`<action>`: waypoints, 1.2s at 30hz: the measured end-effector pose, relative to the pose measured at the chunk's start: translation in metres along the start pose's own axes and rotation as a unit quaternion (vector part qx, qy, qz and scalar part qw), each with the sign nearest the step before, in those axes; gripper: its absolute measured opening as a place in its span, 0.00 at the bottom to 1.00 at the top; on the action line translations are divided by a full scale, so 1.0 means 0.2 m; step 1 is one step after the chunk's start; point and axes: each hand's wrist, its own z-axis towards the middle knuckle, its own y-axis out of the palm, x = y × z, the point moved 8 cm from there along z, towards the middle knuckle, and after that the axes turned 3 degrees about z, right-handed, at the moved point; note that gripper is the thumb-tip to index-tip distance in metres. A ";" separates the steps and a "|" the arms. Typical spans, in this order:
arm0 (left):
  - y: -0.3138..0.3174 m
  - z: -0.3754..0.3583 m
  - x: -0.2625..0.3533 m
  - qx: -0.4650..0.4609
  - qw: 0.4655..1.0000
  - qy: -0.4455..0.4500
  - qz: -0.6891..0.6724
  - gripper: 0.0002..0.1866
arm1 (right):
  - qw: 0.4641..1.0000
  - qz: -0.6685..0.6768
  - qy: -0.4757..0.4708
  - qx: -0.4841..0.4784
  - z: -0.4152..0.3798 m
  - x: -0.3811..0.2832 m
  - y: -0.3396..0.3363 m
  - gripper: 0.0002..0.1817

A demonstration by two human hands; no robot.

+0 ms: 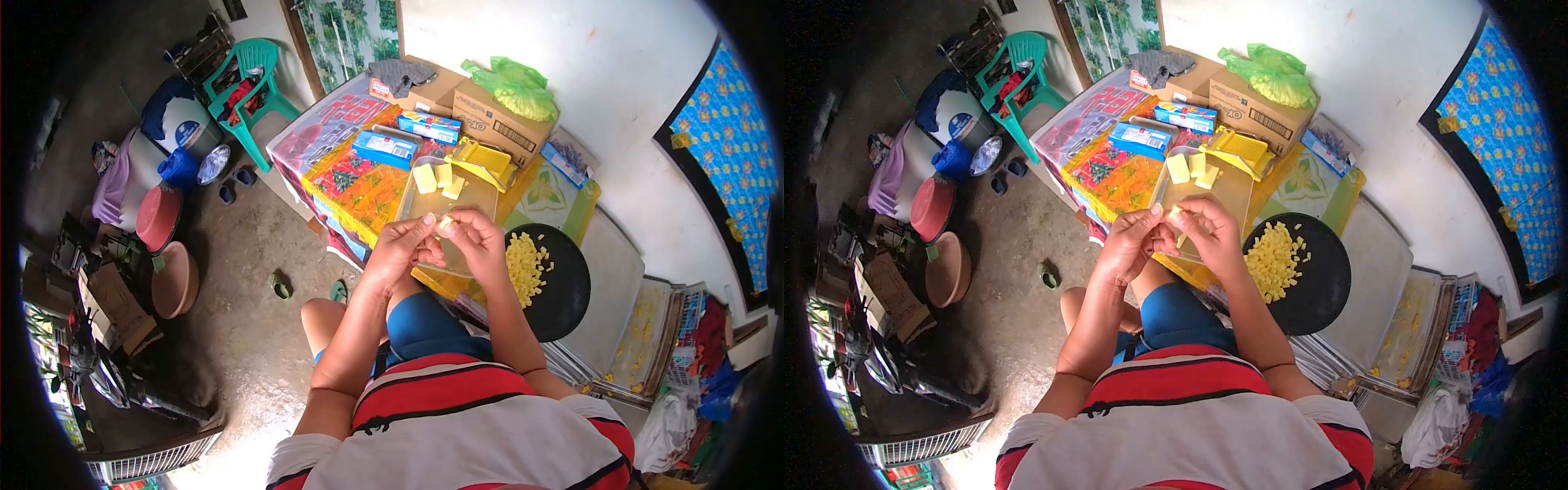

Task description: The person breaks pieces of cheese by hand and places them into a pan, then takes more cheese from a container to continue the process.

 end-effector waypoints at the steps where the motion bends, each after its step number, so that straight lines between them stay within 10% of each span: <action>1: 0.00 0.00 0.01 0.012 0.999 0.008 0.031 0.12 | 0.999 0.026 0.039 0.007 0.00 0.01 0.00 0.11; 14: 0.08 -0.05 0.14 0.082 0.818 0.349 0.449 0.14 | 0.944 0.214 0.250 -0.009 -0.06 0.20 0.00 0.07; 23: 0.01 0.00 0.03 0.054 0.962 0.191 0.187 0.09 | 0.958 0.143 0.247 0.000 -0.06 0.19 -0.02 0.05; 36: -0.10 0.02 -0.07 0.075 0.995 0.057 0.028 0.08 | 0.996 -0.079 0.042 -0.023 -0.03 0.02 0.00 0.10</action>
